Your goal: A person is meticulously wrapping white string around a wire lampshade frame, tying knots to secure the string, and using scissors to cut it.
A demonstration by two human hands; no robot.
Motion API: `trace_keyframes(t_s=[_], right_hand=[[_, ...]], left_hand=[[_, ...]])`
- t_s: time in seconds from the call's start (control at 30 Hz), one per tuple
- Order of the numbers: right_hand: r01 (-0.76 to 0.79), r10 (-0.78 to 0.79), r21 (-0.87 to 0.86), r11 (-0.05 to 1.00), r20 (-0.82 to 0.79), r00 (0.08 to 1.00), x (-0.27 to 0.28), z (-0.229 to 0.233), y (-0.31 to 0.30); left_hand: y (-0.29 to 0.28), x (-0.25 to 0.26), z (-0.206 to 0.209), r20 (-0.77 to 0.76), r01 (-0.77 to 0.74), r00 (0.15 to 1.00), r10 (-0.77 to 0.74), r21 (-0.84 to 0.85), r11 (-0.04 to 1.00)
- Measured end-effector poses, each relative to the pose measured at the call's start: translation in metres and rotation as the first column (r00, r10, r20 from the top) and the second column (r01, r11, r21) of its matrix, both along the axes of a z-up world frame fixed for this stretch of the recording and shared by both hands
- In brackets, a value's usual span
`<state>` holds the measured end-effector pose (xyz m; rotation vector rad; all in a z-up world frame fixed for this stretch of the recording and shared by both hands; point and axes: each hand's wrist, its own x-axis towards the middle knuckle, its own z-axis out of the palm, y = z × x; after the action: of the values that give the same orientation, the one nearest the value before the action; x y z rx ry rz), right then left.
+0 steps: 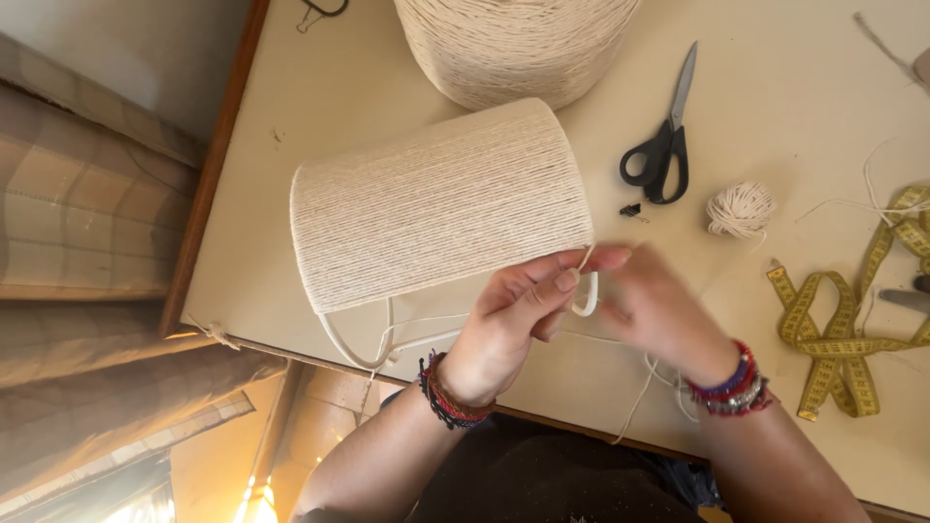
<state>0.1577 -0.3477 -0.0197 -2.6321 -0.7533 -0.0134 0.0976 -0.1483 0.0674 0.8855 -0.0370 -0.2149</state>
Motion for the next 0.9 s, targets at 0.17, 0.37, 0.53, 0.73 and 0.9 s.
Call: trace_keyframes(t_s=[0.17,0.37,0.53,0.73,0.9], right_hand=[[0.16,0.094,0.499,0.852,-0.445,0.891,-0.016,0.002,-0.012],[0.61,0.196,0.79,0.062,-0.609,0.768,-0.012,0.0,-0.069],[0.24,-0.385,-0.389,0.89,-0.357,0.851,-0.031,0.002,-0.078],[-0.022,0.031,-0.049,0.999,0.192,0.981,-0.036,-0.005,-0.02],[-0.021,0.125,0.433,0.901,-0.212,0.969,-0.02,-0.012,-0.008]], left_hand=[[0.0,0.0,-0.006,-0.003,0.003,1.0,-0.003,0.013,1.0],[-0.002,-0.009,-0.039,0.083,0.016,0.996,-0.016,0.003,1.0],[-0.002,-0.012,-0.037,0.088,0.021,0.996,-0.021,0.0,1.0],[-0.005,-0.014,-0.035,0.001,0.022,1.0,-0.022,0.065,0.998],[-0.002,-0.014,-0.031,0.031,0.064,0.997,-0.069,0.132,0.989]])
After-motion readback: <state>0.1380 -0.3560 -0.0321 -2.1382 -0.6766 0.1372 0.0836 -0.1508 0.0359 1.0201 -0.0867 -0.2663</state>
